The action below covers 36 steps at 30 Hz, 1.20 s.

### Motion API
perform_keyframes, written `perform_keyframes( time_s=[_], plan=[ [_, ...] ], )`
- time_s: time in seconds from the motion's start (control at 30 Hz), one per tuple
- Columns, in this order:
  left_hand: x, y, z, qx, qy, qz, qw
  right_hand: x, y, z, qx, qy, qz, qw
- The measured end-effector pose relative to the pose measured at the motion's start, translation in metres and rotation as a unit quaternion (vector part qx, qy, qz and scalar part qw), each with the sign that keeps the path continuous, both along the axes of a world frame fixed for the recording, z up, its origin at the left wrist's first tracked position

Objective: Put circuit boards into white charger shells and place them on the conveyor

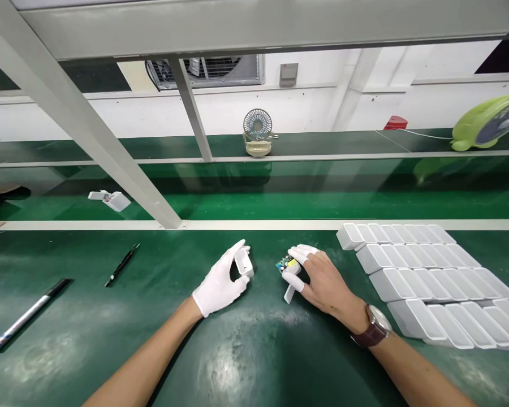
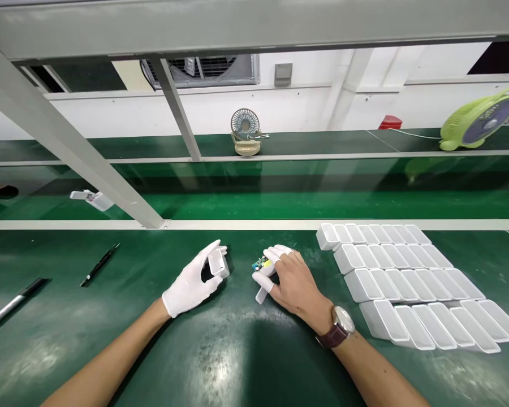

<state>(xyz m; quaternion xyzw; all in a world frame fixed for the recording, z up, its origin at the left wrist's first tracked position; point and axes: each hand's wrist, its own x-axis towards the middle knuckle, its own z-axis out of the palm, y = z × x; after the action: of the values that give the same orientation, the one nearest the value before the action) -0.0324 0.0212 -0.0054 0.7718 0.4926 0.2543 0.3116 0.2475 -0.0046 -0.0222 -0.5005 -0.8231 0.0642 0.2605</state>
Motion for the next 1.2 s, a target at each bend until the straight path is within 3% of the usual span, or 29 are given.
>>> perform_keyframes(
  time_s=[0.2, 0.4, 0.63, 0.87, 1.07, 1.2],
  plan=[
    [0.0, 0.0, -0.001, 0.016, 0.006, -0.008, 1.0, -0.008, -0.01, 0.003, -0.045, -0.048, -0.039, 0.997],
    [0.0, -0.002, -0.003, -0.004, 0.001, -0.002, 1.0, -0.002, -0.008, 0.0, -0.006, -0.1, -0.02, 0.995],
    [0.01, -0.002, -0.002, -0.037, 0.011, 0.072, 0.997, 0.009, 0.001, -0.003, -0.044, -0.061, 0.011, 0.997],
    [0.006, -0.01, 0.003, -0.045, -0.006, 0.071, 0.996, 0.0, 0.0, -0.002, -0.02, 0.004, 0.012, 1.0],
    [0.002, -0.015, -0.011, 0.034, 0.005, 0.04, 0.999, -0.011, -0.009, 0.003, 0.083, 0.115, 0.038, 0.989],
    [0.002, -0.019, -0.021, 0.086, -0.01, 0.012, 0.996, -0.018, -0.017, 0.011, 0.064, 0.146, 0.033, 0.987]
  ],
)
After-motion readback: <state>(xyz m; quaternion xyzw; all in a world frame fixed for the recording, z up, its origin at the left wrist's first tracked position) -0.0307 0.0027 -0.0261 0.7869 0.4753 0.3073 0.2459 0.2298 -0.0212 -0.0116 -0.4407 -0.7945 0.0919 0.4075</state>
